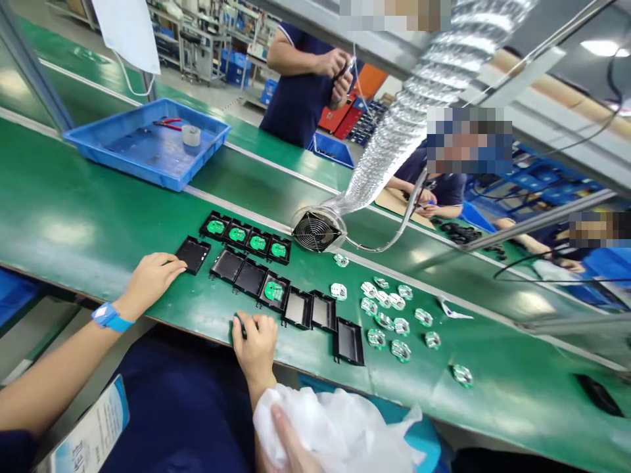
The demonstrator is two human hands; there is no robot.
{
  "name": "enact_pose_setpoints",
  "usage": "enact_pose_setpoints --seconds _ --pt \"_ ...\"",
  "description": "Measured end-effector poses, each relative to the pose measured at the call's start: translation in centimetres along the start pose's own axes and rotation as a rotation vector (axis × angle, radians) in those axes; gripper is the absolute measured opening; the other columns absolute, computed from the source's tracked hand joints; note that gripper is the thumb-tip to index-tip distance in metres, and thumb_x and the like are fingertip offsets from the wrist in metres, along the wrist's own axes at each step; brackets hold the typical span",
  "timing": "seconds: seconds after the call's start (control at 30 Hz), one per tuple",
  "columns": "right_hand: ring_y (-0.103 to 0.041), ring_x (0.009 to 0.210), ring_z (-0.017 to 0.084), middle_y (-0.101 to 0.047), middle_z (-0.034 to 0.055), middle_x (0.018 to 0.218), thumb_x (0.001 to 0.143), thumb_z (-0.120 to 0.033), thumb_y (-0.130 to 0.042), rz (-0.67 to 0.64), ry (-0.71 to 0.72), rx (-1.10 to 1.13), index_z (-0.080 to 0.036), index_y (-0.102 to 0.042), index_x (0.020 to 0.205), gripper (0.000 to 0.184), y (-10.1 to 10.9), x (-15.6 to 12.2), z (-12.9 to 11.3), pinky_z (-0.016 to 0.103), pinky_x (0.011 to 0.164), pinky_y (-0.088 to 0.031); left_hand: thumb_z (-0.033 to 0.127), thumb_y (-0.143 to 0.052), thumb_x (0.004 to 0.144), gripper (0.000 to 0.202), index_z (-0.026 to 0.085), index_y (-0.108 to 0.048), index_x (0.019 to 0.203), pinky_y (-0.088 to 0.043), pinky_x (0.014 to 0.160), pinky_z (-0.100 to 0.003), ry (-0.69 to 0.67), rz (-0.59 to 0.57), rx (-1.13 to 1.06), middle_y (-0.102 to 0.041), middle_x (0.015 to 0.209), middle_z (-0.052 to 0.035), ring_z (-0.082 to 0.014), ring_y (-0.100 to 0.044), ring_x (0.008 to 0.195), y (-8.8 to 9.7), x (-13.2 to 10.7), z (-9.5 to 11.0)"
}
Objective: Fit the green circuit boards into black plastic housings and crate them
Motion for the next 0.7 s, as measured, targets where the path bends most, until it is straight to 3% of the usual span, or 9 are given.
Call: enact_pose_setpoints --seconds 0.3,0.4,0.47,0.53,0.6,0.7 --pt "-0.051 0.078 0.019 -0.058 0.0036 0.081 0.099 -0.033 -0.059 0.022 -0.053 -0.017 -0.023 -0.075 0.098 0.019 0.0 0.5 -0.6 0.034 0.074 -0.038 0.037 -0.044 0.101 0.035 0.022 -0.075 0.103 -0.044 0.084 -0.039 -0.054 0.061 0.050 -0.073 0.103 -0.0091 -0.0269 -0.064 0.095 1.0 -1.2 -0.9" --pt "-0.051 0.079 0.019 -0.057 0.0029 0.080 0.095 -0.033 -0.063 -0.033 -0.157 0.062 -0.024 -0.075 0.097 0.016 -0.1 0.5 -0.6 0.034 0.073 -0.042 0.038 -0.048 0.100 0.032 0.020 -0.074 0.106 -0.046 0.086 -0.042 -0.066 0.101 0.051 -0.071 0.109 -0.0112 -0.0299 -0.065 0.099 1.1 -0.6 -1.3" --pt "-0.052 0.080 0.019 -0.056 0.0019 0.077 0.093 -0.033 -0.064 -0.062 -0.245 0.120 -0.025 -0.076 0.096 0.014 1.0 -0.6 -0.6 0.033 0.071 -0.044 0.041 -0.050 0.099 0.034 0.019 -0.073 0.113 -0.046 0.087 -0.044 -0.067 0.135 0.064 -0.070 0.112 -0.0134 -0.0324 -0.064 0.103 1.6 -0.1 -0.9" --pt "-0.053 0.078 0.019 -0.055 0.0007 0.073 0.094 -0.031 -0.062 -0.088 -0.337 0.198 -0.027 -0.076 0.093 0.015 3.5 -2.7 -0.6 0.032 0.068 -0.046 0.044 -0.054 0.097 0.035 0.020 -0.074 0.113 -0.045 0.085 -0.045 -0.073 0.153 0.085 -0.071 0.108 -0.0133 -0.0338 -0.063 0.102 2.2 0.2 0.3" --pt "-0.055 0.076 0.018 -0.055 -0.0005 0.070 0.095 -0.029 -0.059 -0.135 -0.499 0.413 -0.028 -0.076 0.087 0.018 6.6 -5.1 -0.2 0.031 0.064 -0.048 0.046 -0.058 0.095 0.032 0.023 -0.078 0.104 -0.045 0.082 -0.045 -0.102 0.155 0.067 -0.071 0.096 -0.0110 -0.0326 -0.062 0.096 2.6 0.6 2.7" --pt "-0.061 0.078 0.017 -0.059 -0.0009 0.074 0.094 -0.030 -0.060 -0.109 -0.728 0.667 -0.027 -0.074 0.082 0.019 11.0 -7.5 -0.1 0.030 0.063 -0.053 0.050 -0.057 0.095 0.032 0.026 -0.076 0.107 -0.047 0.086 -0.044 -0.196 0.067 -0.219 -0.068 0.094 -0.0087 -0.0279 -0.062 0.093 2.8 0.7 8.4"
Point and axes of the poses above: each hand's wrist, its own x-axis towards the middle knuckle, its own y-axis out of the back of the hand, z = x × y, the point moved 4 cm from there along x, towards the middle knuckle
